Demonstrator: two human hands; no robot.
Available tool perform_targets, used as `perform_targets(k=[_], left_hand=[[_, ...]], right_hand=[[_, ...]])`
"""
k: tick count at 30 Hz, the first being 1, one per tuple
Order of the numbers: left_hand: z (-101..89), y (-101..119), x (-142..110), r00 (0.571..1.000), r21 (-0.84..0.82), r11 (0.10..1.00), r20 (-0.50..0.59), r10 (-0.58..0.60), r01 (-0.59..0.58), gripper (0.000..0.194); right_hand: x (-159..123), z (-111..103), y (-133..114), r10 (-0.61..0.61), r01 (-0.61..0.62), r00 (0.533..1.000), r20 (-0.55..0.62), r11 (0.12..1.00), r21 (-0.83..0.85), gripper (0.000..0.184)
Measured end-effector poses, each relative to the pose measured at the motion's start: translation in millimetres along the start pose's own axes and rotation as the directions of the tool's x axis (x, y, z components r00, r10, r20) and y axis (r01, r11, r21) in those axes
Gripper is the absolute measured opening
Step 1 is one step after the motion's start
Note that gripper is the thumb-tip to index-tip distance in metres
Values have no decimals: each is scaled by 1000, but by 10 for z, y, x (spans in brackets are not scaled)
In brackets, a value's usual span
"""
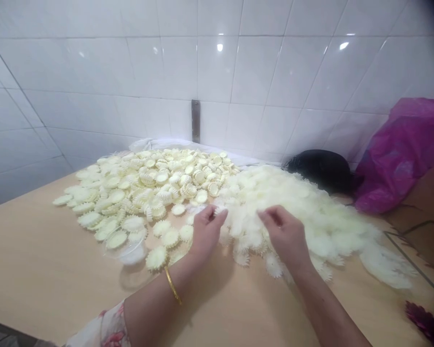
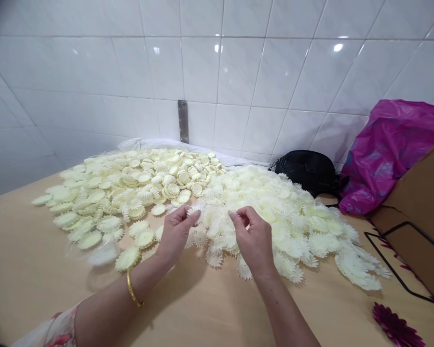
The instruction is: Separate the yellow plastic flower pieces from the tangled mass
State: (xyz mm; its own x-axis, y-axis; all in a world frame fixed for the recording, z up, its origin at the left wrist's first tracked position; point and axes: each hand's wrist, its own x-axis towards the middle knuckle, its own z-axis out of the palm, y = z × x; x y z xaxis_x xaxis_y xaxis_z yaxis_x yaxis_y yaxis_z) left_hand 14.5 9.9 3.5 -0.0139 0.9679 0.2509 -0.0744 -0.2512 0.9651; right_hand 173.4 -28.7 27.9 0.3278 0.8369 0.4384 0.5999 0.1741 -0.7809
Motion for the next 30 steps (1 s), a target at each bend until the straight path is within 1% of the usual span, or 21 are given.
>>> perform_targets(k=[3, 5, 6, 8, 9, 11, 14, 15, 16, 18, 21, 23, 25, 27, 30], left_hand=[[-26, -11, 35, 1000, -12, 1000, -4, 26, -26, 23], [-54, 6, 73, 999, -41, 999, -35, 32, -34, 24], [-71, 18, 98, 998, -53, 998, -60, 32, -35, 24], [-112, 44, 156, 992, -67, 997, -121, 32, -41, 24], [-132, 56, 184, 988, -70, 997, -152, 33, -44, 23], [-167, 75, 230, 979, -76, 996, -201, 33, -50, 22], [-205, 83, 264, 971, -91, 994, -235, 33, -56, 23], [-215, 78, 271, 970, -95, 994, -239, 38, -63, 24], [-225, 71, 278, 969, -97, 993, -244, 45, -70, 24], [-245, 50, 295, 965, -96, 992, -255, 56, -83, 25], [-272, 9, 323, 964, -88, 993, -261, 59, -85, 25], [-281, -19, 336, 967, -77, 994, -247, 53, -75, 24], [-281, -42, 345, 970, -65, 996, -237, 47, -64, 23], [-272, -54, 348, 971, -56, 997, -235, 41, -56, 22], [-251, -47, 340, 972, -53, 997, -232, 40, -54, 22]], right_hand=[[-2, 55, 42, -64, 63, 998, -4, 995, -80, 22], [15, 74, 118, -154, 151, 988, -1, 968, -199, 23], [16, 80, 157, -208, 200, 978, 0, 941, -272, 23], [-16, 94, 209, -314, 294, 949, 20, 860, -417, 26], [-53, 105, 219, -358, 338, 932, 52, 811, -478, 30], [-155, 144, 220, -431, 452, 884, 180, 693, -562, 39], [-276, 245, 272, -455, 622, 781, 427, 513, -591, 51], [-279, 285, 322, -442, 643, 765, 469, 478, -599, 53], [-255, 324, 387, -427, 644, 764, 484, 456, -615, 53], [-140, 391, 542, -388, 602, 797, 463, 445, -663, 51], [107, 457, 747, -307, 508, 861, 407, 460, -728, 52], [238, 472, 809, -249, 463, 886, 390, 484, -743, 53], [298, 463, 791, -206, 434, 900, 384, 505, -746, 57], [277, 438, 692, -201, 435, 899, 389, 510, -742, 63], [119, 419, 440, -279, 501, 866, 416, 493, -712, 61]])
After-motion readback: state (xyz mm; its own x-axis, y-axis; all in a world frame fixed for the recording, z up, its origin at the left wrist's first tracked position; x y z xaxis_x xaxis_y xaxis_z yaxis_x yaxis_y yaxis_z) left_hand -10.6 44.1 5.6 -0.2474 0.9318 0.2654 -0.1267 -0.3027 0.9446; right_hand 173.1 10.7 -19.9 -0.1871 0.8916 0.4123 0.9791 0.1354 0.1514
